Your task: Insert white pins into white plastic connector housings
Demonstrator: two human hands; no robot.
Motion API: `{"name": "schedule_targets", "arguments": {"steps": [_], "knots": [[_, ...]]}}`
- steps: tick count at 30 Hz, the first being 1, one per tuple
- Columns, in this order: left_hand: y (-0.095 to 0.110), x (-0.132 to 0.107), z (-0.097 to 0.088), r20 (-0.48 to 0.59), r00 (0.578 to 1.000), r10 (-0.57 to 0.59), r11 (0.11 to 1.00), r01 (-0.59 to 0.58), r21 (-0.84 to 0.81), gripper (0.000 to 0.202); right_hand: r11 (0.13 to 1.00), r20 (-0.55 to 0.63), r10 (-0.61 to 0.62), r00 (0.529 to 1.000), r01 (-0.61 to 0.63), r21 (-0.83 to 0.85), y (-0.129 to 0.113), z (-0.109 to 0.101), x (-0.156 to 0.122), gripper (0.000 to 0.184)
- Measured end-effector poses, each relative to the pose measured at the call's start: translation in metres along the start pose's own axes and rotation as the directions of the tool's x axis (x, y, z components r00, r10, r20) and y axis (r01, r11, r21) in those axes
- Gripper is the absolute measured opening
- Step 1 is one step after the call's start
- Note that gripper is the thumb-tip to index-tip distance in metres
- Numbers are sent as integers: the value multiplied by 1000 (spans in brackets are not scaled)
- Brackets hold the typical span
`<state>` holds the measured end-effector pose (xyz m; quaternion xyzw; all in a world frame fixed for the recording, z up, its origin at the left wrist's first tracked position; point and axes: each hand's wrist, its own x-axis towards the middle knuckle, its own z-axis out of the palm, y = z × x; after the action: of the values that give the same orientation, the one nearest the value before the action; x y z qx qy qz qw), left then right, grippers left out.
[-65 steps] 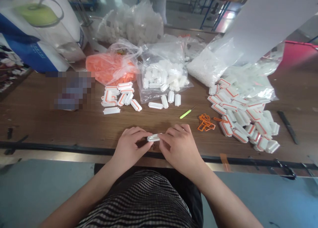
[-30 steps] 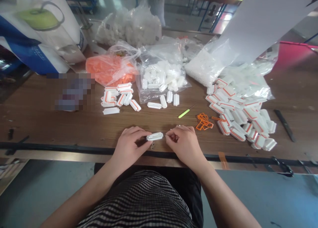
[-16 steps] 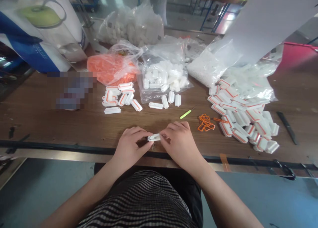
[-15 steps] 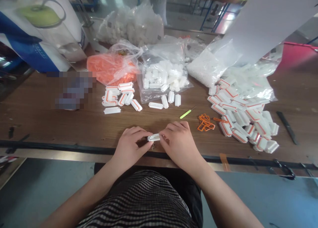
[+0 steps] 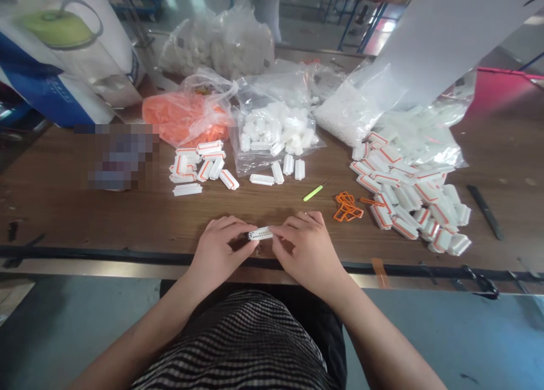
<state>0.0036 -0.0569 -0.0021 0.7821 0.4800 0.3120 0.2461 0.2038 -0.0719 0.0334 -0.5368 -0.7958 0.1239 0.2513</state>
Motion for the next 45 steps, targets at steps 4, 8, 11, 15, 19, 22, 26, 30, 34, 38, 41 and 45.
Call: {"name": "schedule_targets", "arguments": {"steps": [4,8,11,15,19,22,26,30,34,38,41,45], "knots": [[0,0,-1,-3,1000,11,1000,-11,12,15,980,-133,192,972,-182,83,25,-16,-17,18],[-1,1,-1,3,1000,18,1000,-18,22,16,949,-79,302,950,-308,-74,50,-22,-38,23],[-1,2,-1,2,1000,27,999,-27,22,16,945,-19,316,949,-317,-83,52,-16,-46,22],[-1,2,-1,3,1000,26,999,-26,30,15,963,-72,230,971,-237,-129,47,-8,-47,22],[0,2,-1,1,1000,21,1000,-21,21,15,972,-84,126,988,-140,-191,49,-6,-46,20],[0,2,-1,7,1000,18,1000,-18,19,15,979,-47,59,997,-67,-191,56,-9,-45,17],[0,1,-2,11,1000,18,999,-19,29,15,984,-28,-9,1000,4,-180,62,-15,-45,19],[-1,1,-1,10,1000,18,1000,-18,25,15,983,-77,32,997,-45,-176,58,-15,-45,17],[0,2,-1,11,1000,16,999,-16,29,15,967,-103,92,990,-114,-228,54,-11,-44,19],[0,2,-2,11,1000,12,999,-13,30,15,973,-88,48,995,-67,-223,56,-11,-44,18],[0,2,-2,9,1000,16,1000,-16,26,15,982,-71,24,997,-37,-186,59,-14,-45,16],[0,2,-2,13,1000,16,999,-16,33,16,984,-93,89,992,-102,-149,58,-14,-48,16]]}}
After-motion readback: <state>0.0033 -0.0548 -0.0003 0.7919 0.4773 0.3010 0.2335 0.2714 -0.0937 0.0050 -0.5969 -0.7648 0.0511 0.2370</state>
